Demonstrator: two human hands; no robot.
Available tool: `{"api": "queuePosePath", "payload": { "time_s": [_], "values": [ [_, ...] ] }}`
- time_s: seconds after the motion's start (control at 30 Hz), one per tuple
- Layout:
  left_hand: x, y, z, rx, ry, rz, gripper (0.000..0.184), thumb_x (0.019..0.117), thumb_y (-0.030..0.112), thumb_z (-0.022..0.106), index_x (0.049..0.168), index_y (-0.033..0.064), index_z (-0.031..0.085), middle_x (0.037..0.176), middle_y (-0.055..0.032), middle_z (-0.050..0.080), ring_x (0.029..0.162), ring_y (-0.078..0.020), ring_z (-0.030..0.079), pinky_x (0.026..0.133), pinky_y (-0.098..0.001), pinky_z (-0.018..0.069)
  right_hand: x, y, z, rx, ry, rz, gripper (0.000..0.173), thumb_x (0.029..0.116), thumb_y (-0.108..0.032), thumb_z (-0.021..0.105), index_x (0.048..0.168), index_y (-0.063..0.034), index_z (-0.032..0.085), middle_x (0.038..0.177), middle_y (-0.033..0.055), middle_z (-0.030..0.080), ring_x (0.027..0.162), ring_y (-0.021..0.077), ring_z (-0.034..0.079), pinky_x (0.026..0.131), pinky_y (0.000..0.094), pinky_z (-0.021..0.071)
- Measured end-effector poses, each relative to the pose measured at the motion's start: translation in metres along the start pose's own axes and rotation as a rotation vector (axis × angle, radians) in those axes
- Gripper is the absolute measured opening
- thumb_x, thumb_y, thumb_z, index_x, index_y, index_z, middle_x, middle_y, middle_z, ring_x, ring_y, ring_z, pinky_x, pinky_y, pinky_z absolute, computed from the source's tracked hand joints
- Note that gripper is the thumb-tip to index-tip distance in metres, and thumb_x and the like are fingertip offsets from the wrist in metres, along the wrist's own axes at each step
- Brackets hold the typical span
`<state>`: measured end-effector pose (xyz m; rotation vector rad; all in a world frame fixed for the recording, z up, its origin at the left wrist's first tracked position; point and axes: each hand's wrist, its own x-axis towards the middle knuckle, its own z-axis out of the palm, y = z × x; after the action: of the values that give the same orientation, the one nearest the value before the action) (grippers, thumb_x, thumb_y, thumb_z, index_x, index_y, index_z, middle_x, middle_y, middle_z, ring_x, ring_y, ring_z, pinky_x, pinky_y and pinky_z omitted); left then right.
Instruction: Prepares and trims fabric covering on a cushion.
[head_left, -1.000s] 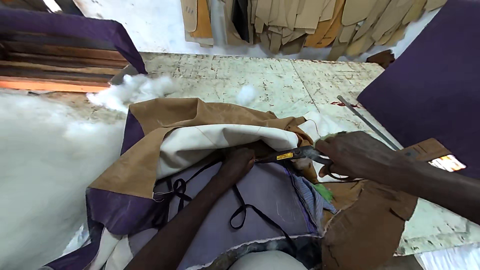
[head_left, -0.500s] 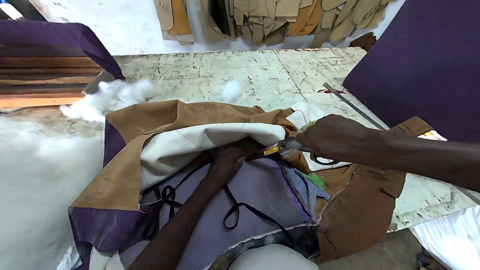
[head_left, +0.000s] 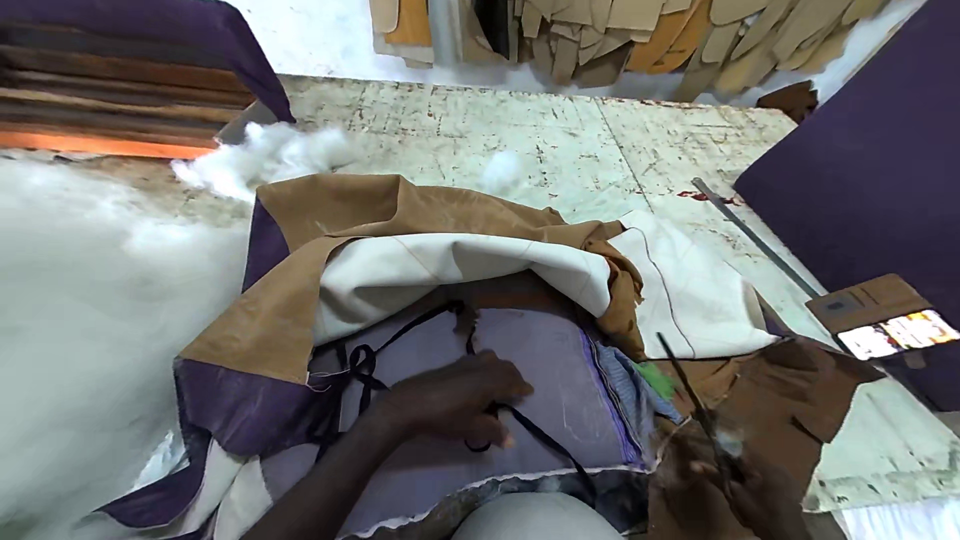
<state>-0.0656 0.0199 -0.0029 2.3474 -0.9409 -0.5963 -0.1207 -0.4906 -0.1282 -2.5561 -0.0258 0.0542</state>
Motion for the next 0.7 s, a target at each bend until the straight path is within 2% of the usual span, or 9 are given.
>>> {"api": "queuePosePath", "payload": {
  "time_s": [0.07,0.2,0.3,0.33,0.4,0.47,0.5,0.6,0.7],
  "values": [
    [0.002,0.016,0.015,0.067,-0.051,-0.044,0.058,0.0926,0.037,0.075,0.145,0.0192,0.056,0.135,-0.0058,0.059,0.125,-0.0292,0.053,0.102,-0.0523,0.0455,-0.011,0.015,0.017,0.182,-0.010,0.201,0.052,0.0822,-0.036,0.085,0.108,0.0057,0.067,0.088,0.0164,0.070,0.077,0.0261,0.067,0.074,0.0507,0.0572],
    [0.011,0.031,0.031,0.284,0.001,-0.127,0.018,0.0989,0.016,0.063,0.117,0.0140,0.068,0.111,-0.0080,0.066,0.109,-0.0290,0.061,0.092,-0.0471,0.0513,0.007,0.021,0.027,0.276,-0.091,0.412,0.045,0.0862,-0.035,0.081,0.106,0.0028,0.066,0.083,0.0146,0.066,0.067,0.0255,0.063,0.061,0.0480,0.0555],
    [0.013,0.036,0.018,0.219,0.005,-0.068,0.018,0.1039,0.020,0.055,0.109,0.0114,0.070,0.104,-0.0079,0.066,0.103,-0.0266,0.063,0.089,-0.0468,0.0503,0.026,0.021,0.030,0.156,-0.196,0.407,0.045,0.0897,-0.036,0.079,0.109,0.0026,0.065,0.087,0.0176,0.066,0.070,0.0297,0.065,0.064,0.0517,0.0562],
    [0.012,0.036,0.013,0.154,0.052,-0.033,0.020,0.1052,0.023,0.054,0.107,0.0109,0.070,0.102,-0.0068,0.066,0.100,-0.0243,0.062,0.088,-0.0457,0.0499,0.031,0.019,0.029,0.111,-0.238,0.382,0.044,0.0903,-0.036,0.078,0.109,0.0023,0.065,0.088,0.0180,0.067,0.072,0.0305,0.066,0.066,0.0526,0.0569],
    [0.006,0.040,0.001,-0.047,0.214,0.025,0.024,0.1067,0.026,0.053,0.107,0.0087,0.070,0.098,-0.0036,0.066,0.092,-0.0163,0.064,0.084,-0.0391,0.0540,0.038,0.009,0.022,-0.057,-0.332,0.304,0.041,0.0926,-0.036,0.074,0.111,0.0007,0.068,0.099,0.0204,0.069,0.090,0.0357,0.068,0.082,0.0594,0.0548],
    [0.000,0.046,-0.011,-0.321,0.408,0.065,0.022,0.1072,0.022,0.052,0.109,0.0062,0.068,0.086,-0.0009,0.067,0.076,-0.0095,0.065,0.071,-0.0298,0.0589,0.039,-0.023,0.004,-0.204,-0.339,0.186,0.044,0.0956,-0.038,0.070,0.122,-0.0025,0.069,0.117,0.0239,0.069,0.109,0.0426,0.066,0.095,0.0660,0.0500],
    [-0.002,0.050,-0.017,-0.440,0.494,0.085,0.022,0.1075,0.021,0.051,0.109,0.0055,0.066,0.081,-0.0009,0.065,0.069,-0.0089,0.063,0.064,-0.0267,0.0573,0.039,-0.043,-0.005,-0.161,-0.266,0.075,0.046,0.0969,-0.038,0.069,0.125,-0.0011,0.068,0.119,0.0254,0.068,0.109,0.0440,0.066,0.095,0.0670,0.0497],
    [-0.001,0.065,-0.030,-0.569,0.699,0.186,0.018,0.1071,0.018,0.051,0.109,0.0047,0.064,0.072,0.0001,0.058,0.056,-0.0065,0.052,0.049,-0.0185,0.0452,0.044,-0.121,-0.017,0.159,-0.069,-0.254,0.059,0.0949,-0.055,0.063,0.130,-0.0082,0.066,0.121,0.0121,0.070,0.102,0.0277,0.071,0.085,0.0541,0.0594],
    [0.002,0.090,-0.049,-0.524,0.765,0.351,0.017,0.1068,0.016,0.053,0.105,0.0029,0.064,0.071,0.0016,0.057,0.054,-0.0030,0.049,0.047,-0.0149,0.0404,0.047,-0.220,-0.020,0.549,-0.157,-0.498,0.086,0.0860,-0.066,0.070,0.153,-0.0182,0.046,0.146,-0.0006,0.059,0.130,0.0178,0.059,0.103,0.0430,0.0551]
  ]
}}
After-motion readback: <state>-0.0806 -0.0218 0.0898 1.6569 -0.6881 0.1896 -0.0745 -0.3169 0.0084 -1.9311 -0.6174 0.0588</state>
